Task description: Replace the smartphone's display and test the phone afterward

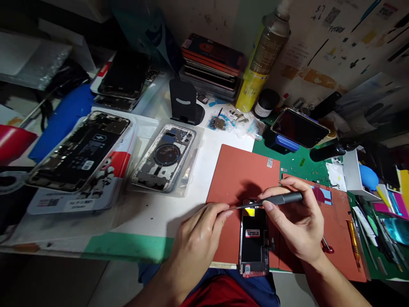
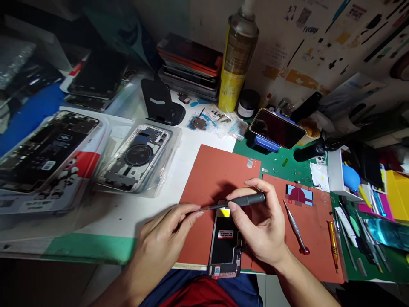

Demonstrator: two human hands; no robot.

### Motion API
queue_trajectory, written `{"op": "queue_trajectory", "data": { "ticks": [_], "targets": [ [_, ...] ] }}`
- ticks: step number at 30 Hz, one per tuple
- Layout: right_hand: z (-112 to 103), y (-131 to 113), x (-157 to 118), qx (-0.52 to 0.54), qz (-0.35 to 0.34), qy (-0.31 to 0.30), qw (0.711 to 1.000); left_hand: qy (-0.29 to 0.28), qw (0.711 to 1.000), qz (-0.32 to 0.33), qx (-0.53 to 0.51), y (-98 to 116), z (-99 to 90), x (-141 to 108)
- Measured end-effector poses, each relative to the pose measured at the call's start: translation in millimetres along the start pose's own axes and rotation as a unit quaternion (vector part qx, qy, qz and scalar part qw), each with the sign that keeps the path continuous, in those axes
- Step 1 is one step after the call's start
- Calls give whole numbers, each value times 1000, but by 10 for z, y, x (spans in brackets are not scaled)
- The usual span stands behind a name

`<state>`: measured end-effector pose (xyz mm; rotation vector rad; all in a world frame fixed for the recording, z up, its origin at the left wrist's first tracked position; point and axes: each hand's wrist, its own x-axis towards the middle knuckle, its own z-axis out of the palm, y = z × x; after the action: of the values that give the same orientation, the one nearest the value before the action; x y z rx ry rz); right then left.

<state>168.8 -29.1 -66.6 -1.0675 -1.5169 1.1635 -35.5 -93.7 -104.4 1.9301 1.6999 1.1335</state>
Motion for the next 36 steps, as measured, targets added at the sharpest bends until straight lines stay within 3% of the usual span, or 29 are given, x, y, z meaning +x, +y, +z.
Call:
{"op": "queue_trajectory", "data": {
  "ticks": [6, 8, 10, 13, 15, 21, 26, 29, 36],
  "targets": [
    [-99, -104, 15, -32, -18, 51, 998, 7, 1000, 1, 1, -7, -4, 9],
    [-221, -191, -34, -89, -52, 93, 990, -2, 999, 48, 7, -16, -24, 7],
    [-356, -279, -109, -178, -108, 115, 971, -27, 990, 136, 28, -26, -49, 9],
    [-497, -359, -212, -285, -162, 63, 943, -81, 962, 254, 65, -30, -61, 25],
    [-528, -361, -250, -299, -158, 7, 941, -112, 948, 285, 87, -16, -40, 37],
    [-477, -287, -233, -281, -149, -44, 947, -144, 932, 295, 153, 32, 75, 12],
    [-462, -276, -181, -283, -180, -79, 939, -157, 939, 264, 158, 45, 120, -31],
    [-463, -263, -169, -301, -201, -73, 930, -169, 945, 234, 154, 62, 121, -44],
    [-453, -279, -161, -310, -153, -60, 937, -175, 945, 233, 148, 60, 128, -47]
  ]
}}
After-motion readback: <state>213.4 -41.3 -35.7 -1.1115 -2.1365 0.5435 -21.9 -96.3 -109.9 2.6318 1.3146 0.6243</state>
